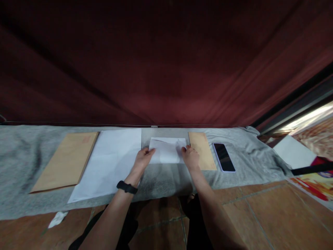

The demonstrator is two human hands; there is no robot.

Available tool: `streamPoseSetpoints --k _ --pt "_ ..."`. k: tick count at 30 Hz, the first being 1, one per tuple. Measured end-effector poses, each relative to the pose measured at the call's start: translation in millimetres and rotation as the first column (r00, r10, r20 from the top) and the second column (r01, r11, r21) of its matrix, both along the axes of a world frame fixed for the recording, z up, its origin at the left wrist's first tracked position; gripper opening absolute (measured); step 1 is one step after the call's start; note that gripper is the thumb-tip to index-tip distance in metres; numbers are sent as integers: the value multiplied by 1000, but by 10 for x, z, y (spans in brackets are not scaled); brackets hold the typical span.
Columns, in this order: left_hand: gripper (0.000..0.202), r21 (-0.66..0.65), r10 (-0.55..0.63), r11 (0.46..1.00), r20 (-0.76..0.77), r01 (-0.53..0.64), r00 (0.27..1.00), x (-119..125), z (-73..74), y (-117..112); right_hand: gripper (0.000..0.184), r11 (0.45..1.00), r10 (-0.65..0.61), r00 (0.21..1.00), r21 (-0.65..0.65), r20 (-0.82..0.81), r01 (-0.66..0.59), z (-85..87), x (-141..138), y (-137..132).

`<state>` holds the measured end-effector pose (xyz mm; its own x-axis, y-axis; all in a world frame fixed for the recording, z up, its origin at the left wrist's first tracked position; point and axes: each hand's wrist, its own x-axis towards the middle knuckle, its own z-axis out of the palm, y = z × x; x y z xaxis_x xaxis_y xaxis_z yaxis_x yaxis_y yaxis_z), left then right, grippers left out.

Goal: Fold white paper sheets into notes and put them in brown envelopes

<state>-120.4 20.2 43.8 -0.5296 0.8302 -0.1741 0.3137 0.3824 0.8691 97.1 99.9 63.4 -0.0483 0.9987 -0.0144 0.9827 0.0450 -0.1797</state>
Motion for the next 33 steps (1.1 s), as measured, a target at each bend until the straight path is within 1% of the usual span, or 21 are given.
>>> streamPoseSetpoints --k 4,7,11,16,21,24,28,30,33 --pt "31 -54 2 999 -82 -7 997 -10 -32 92 35 999 -12 1000 32 0 12 -7 -37 30" --pt "31 -104 6 994 -151 -22 988 -18 -19 156 34 998 -23 1000 54 0 23 -18 -57 40" --pt "28 -169 -5 985 -237 -37 971 0 41 198 35 997 -22 1000 69 -4 22 -40 -72 43" --pt "28 -255 -21 965 -304 -60 952 58 127 230 34 996 -6 1000 92 -7 6 -54 -76 25" --pt "30 -349 -65 933 -388 -81 919 122 230 239 41 988 27 1000 155 -12 -25 -59 -83 -30" --pt "30 -372 -80 924 -414 -88 907 150 285 236 45 973 87 996 218 -20 -80 -77 -113 -69" --pt "30 -397 -105 914 -434 -85 895 182 339 233 47 925 268 960 302 -83 -232 -159 -210 -109" --pt "30 -406 -115 910 -446 -86 888 200 349 232 49 899 358 928 309 -104 -312 -227 -269 -127" --pt "29 -398 -116 912 -481 -99 869 231 339 228 50 881 417 903 288 -100 -375 -334 -335 -165"
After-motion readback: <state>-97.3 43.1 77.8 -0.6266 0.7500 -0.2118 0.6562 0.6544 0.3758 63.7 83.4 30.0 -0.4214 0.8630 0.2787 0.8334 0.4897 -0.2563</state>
